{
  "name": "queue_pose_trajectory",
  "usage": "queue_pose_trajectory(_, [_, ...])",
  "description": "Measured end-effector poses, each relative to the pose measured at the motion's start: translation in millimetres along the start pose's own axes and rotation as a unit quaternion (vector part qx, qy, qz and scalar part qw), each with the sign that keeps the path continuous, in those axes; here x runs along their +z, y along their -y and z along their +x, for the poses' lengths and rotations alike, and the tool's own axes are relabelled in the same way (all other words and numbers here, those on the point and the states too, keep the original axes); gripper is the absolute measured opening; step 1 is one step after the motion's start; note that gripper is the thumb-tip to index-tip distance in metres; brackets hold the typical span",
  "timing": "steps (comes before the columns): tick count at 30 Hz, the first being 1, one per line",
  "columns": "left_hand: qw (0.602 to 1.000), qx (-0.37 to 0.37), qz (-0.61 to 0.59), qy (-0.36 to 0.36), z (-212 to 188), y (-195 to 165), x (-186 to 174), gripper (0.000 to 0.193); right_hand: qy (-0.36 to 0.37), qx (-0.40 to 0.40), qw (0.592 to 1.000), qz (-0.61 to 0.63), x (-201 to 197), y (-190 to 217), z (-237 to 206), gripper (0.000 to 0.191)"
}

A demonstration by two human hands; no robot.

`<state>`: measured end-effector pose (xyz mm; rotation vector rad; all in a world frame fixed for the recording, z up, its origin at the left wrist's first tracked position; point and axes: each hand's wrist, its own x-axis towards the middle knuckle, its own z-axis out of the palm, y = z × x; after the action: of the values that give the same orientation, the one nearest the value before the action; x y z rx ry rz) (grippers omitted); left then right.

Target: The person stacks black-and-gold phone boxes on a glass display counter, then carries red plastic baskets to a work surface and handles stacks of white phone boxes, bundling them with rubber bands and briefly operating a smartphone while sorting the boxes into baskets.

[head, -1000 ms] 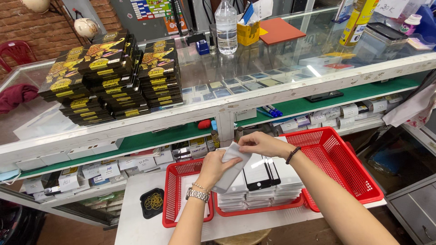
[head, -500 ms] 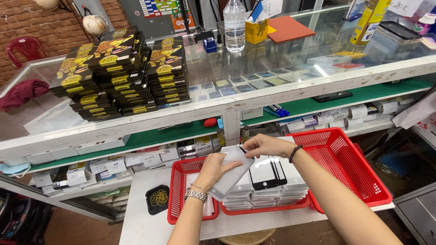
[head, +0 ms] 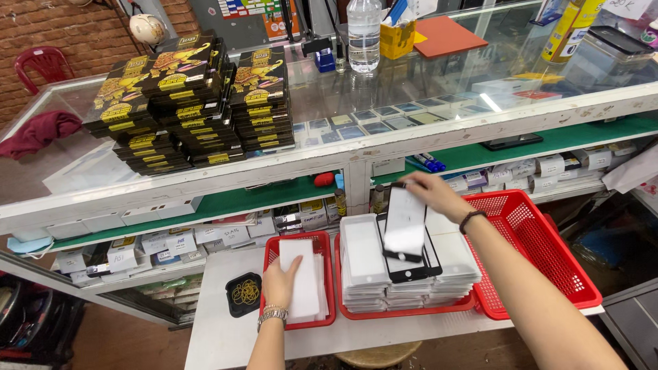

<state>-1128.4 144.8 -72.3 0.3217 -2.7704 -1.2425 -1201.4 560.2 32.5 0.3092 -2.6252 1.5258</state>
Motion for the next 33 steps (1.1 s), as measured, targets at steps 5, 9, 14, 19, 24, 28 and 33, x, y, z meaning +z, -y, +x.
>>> queue_pose_trajectory(5, [0.978,0.04,0.19,-0.079,6,31,38,0.078,0.03,0.02,0.981,-0.192,43,-15,-18,0.024])
queue_pose_trajectory(9, [0.992,0.082,-0.081,0.055,14,-38,80,0.06,-0.026,-0.038,0.94,-0.339,67,-6,-28,0.022])
queue_pose_trajectory(14, [0.991,0.005,-0.043,0.127,10,-98,85,0.067,-0.083,-0.113,0.914,-0.381,84,9,-43,0.021])
queue_pose_trajectory(19, [0.935,-0.056,-0.326,0.127,13,-81,84,0.048,-0.083,-0.193,0.896,-0.391,94,29,-61,0.037])
queue_pose_trajectory(24, [0.847,-0.041,-0.527,0.064,25,-81,76,0.043,-0.057,-0.091,0.953,-0.283,99,58,-69,0.042])
queue_pose_trajectory(28, [0.78,-0.016,-0.62,0.081,25,-111,59,0.042,0.152,0.207,0.956,0.143,110,74,-68,0.046])
queue_pose_trajectory(33, [0.844,-0.009,-0.519,0.137,20,-140,44,0.033,0.151,0.178,0.94,0.25,122,71,-84,0.036])
